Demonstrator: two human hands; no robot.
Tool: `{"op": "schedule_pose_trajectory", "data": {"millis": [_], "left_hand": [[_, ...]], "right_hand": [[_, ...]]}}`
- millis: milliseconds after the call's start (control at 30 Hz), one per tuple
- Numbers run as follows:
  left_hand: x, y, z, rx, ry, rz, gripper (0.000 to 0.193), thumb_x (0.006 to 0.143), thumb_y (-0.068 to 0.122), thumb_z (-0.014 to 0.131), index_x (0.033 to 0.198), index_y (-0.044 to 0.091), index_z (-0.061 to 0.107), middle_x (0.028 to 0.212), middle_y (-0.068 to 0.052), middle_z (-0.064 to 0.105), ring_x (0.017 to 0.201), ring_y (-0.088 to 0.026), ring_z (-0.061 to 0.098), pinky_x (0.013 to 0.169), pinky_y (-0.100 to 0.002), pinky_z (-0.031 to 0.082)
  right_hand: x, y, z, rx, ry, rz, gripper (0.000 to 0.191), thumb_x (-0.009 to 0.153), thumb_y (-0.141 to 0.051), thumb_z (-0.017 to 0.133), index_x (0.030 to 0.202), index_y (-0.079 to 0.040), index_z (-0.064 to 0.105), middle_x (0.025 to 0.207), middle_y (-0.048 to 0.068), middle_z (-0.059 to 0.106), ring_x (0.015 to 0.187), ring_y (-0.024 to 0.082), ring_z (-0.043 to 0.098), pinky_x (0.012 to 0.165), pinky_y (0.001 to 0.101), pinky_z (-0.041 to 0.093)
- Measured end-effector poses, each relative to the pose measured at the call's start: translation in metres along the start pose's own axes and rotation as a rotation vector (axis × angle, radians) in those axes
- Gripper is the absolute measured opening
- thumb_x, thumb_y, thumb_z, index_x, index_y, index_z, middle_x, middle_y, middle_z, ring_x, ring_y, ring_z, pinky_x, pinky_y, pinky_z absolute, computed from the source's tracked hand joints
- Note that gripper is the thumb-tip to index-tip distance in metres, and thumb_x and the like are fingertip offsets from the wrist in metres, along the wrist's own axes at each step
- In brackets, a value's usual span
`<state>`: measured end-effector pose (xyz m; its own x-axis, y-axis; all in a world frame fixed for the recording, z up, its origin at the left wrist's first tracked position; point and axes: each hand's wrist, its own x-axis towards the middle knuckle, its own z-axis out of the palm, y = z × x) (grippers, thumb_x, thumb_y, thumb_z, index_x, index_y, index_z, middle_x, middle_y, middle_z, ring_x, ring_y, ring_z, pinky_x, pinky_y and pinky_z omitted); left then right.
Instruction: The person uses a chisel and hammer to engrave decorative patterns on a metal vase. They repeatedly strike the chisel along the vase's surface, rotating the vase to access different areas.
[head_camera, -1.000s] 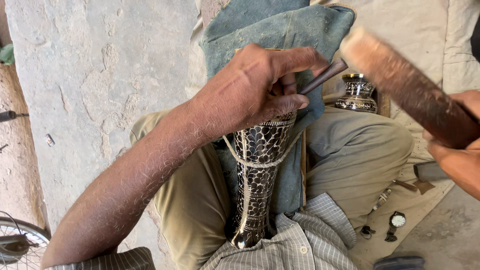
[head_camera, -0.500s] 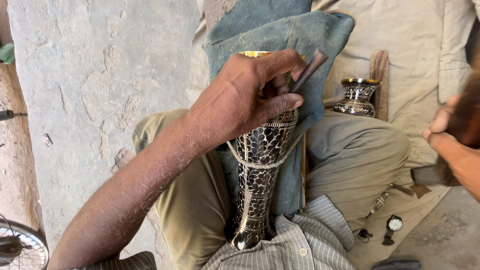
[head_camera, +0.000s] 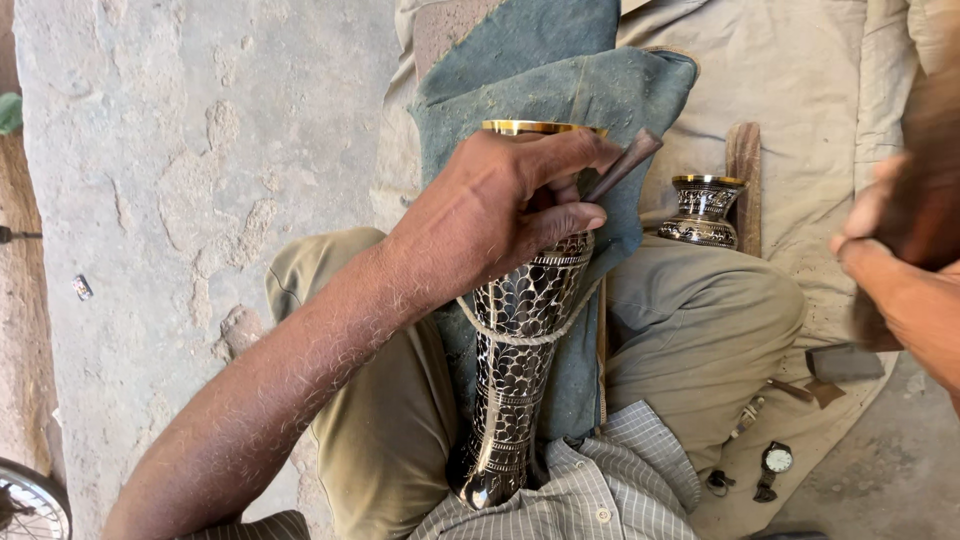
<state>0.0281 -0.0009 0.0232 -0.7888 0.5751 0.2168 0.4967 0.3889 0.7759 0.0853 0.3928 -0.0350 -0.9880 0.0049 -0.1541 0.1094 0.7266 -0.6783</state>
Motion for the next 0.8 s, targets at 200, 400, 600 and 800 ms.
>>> {"op": "schedule_pose_trajectory", "data": {"millis": [200, 400, 600, 800], "left_hand": [[0.0, -0.002, 0.0, -0.047, -0.014, -0.031, 0.043, 0.096, 0.018, 0.081, 0.132, 0.005, 0.064, 0.077, -0.003, 0.068, 0.066, -0.014, 0.068, 0.06, -0.034, 0.057], [0.001, -0.004, 0.001, -0.031, 0.005, 0.012, 0.042, 0.094, 0.018, 0.083, 0.13, 0.007, 0.065, 0.076, -0.003, 0.065, 0.067, -0.013, 0.067, 0.059, -0.031, 0.057], [0.002, -0.007, -0.002, -0.077, -0.019, 0.0, 0.039, 0.096, 0.017, 0.083, 0.129, 0.007, 0.065, 0.077, -0.003, 0.067, 0.067, -0.013, 0.068, 0.06, -0.032, 0.056], [0.001, -0.009, -0.002, -0.102, -0.042, -0.045, 0.039, 0.097, 0.019, 0.082, 0.131, 0.01, 0.066, 0.077, -0.002, 0.069, 0.066, -0.013, 0.069, 0.06, -0.034, 0.057]], "right_hand": [[0.0, -0.012, -0.003, -0.177, -0.072, 0.143, 0.006, 0.098, 0.001, 0.074, 0.101, 0.004, 0.07, 0.085, 0.013, 0.066, 0.068, 0.019, 0.062, 0.062, 0.0347, 0.052], [-0.008, 0.006, 0.003, -0.143, -0.052, -0.048, 0.016, 0.097, -0.002, 0.07, 0.111, 0.0, 0.063, 0.09, 0.009, 0.068, 0.073, 0.009, 0.064, 0.066, 0.026, 0.051], [-0.01, -0.042, -0.006, -0.292, -0.105, 0.028, 0.027, 0.095, 0.006, 0.069, 0.121, 0.0, 0.065, 0.092, 0.01, 0.065, 0.072, 0.015, 0.065, 0.067, 0.0326, 0.053], [-0.01, -0.043, -0.003, -0.066, -0.09, -0.035, 0.027, 0.094, 0.002, 0.066, 0.12, 0.0, 0.059, 0.093, 0.006, 0.068, 0.081, 0.009, 0.068, 0.08, 0.0267, 0.055]]}}
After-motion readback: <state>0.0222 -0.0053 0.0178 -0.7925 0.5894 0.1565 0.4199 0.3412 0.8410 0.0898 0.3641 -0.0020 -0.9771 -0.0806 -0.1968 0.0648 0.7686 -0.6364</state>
